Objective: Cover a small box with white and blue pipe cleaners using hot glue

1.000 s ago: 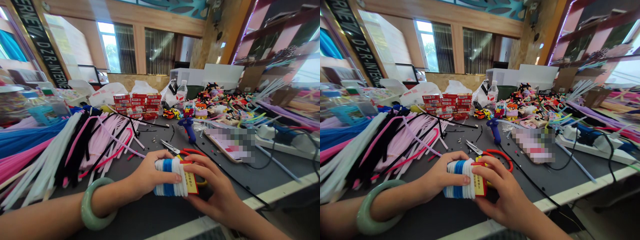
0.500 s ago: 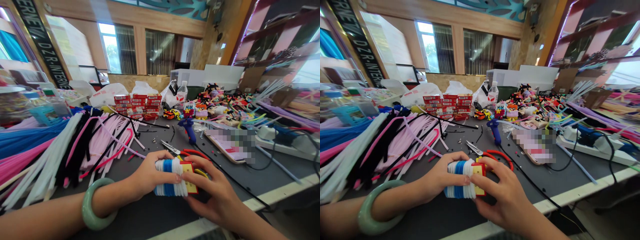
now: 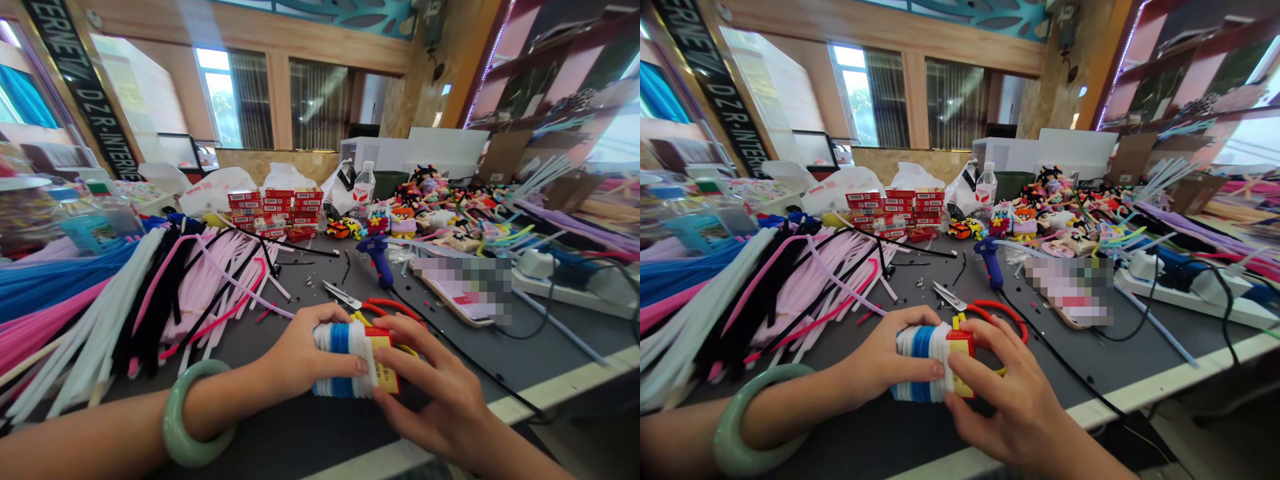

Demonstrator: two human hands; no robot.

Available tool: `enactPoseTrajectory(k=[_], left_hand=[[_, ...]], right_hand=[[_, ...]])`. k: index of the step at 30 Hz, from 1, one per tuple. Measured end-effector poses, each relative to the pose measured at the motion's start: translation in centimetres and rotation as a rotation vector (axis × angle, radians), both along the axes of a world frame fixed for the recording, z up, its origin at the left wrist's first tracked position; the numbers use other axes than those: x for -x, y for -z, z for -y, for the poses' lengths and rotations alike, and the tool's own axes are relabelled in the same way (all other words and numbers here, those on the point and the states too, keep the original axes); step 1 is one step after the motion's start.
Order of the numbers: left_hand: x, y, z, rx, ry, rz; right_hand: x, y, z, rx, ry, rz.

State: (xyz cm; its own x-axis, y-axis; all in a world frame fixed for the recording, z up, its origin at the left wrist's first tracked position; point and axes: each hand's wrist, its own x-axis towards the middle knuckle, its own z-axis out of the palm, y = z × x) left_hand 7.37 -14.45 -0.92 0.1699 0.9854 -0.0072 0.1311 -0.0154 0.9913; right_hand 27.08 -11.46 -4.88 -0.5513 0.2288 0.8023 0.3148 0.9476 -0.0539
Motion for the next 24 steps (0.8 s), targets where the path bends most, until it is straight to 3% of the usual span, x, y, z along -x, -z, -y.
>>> enactPoseTrajectory(k=[8,14,17,20,24], left_hand=[[0.21,0.34,0.10,-0.153,0.072,-0.099],[0.41,0.91,0.17,-0.302,0.120,-0.237],[0.49,0.89,0.16,-0.366,0.114,-0.309],[0.53,0.77,0.03,-0.374,0.094,-0.324],[0.46,0.54,0.01,-0.330,0.091,-0.319]], right_hand=[[0.34,-0.32,-0.13,0.220,-0.097,-0.013],[0.18,-0.36,0.08,0.284,-0.061,0.064],[0.01,-0.28,0.06,0.424,-0.084,0.080],[-0.10,-0.16,-0.10,0.605,-0.115,0.068],[-0.11,-0.17,-0.25,0.673,-0.139,0.067]])
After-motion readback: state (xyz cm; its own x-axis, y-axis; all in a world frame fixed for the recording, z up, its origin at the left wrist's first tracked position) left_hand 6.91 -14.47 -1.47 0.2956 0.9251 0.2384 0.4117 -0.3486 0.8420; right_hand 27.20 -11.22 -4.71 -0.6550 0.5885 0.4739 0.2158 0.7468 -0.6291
